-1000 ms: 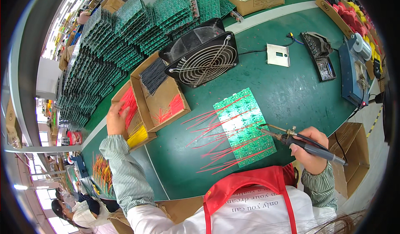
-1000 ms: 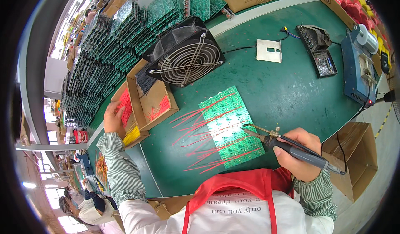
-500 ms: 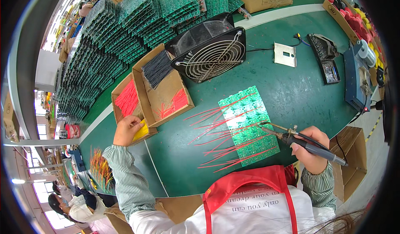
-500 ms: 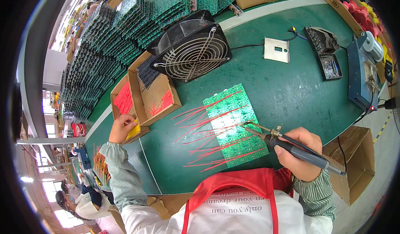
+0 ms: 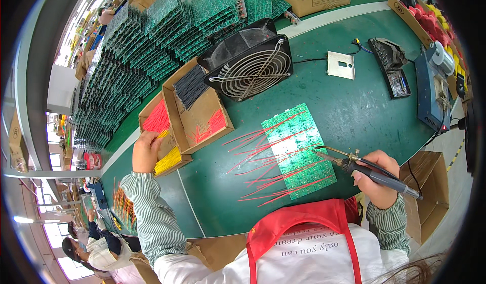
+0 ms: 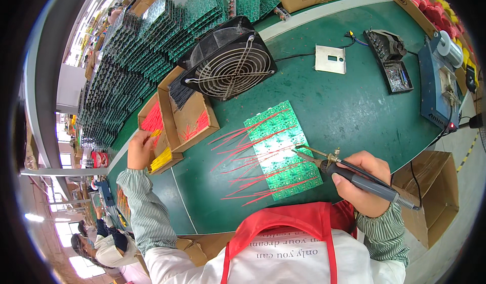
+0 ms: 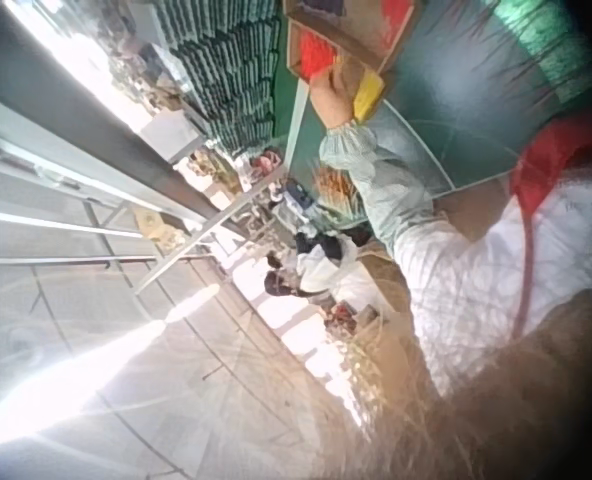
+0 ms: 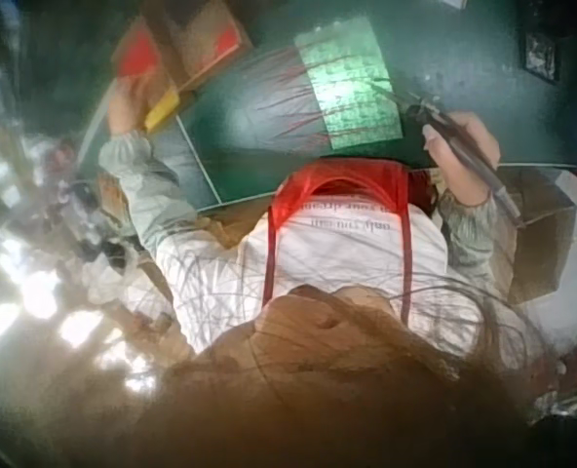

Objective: The person solders wires onto a circuit board using a soldering iron, sets the board aside, and solders wires onto a new circuit board.

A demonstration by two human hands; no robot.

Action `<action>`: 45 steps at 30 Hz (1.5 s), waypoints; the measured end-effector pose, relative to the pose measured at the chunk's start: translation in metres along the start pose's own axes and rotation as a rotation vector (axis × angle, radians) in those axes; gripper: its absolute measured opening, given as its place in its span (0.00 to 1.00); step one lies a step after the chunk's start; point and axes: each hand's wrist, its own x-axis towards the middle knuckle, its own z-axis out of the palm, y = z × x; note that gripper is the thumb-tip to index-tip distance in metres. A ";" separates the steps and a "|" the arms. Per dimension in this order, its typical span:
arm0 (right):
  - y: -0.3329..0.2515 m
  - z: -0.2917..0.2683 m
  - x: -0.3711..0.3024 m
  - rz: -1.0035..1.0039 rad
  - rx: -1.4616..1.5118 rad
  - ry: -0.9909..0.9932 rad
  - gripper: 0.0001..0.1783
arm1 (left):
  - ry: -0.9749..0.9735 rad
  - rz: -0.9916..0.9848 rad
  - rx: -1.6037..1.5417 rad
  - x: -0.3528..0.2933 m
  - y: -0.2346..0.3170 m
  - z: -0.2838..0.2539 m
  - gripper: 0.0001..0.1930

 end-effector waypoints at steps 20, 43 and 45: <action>-0.005 -0.010 0.012 -0.130 -0.030 -0.060 0.10 | -0.137 0.366 0.585 -0.026 0.168 0.025 0.03; -0.010 0.008 0.051 -0.153 -0.026 -0.073 0.09 | -0.176 0.317 -0.394 0.010 0.241 0.072 0.07; -0.009 0.011 0.054 -0.141 -0.015 -0.089 0.09 | -0.235 0.307 -0.337 0.003 0.247 0.076 0.07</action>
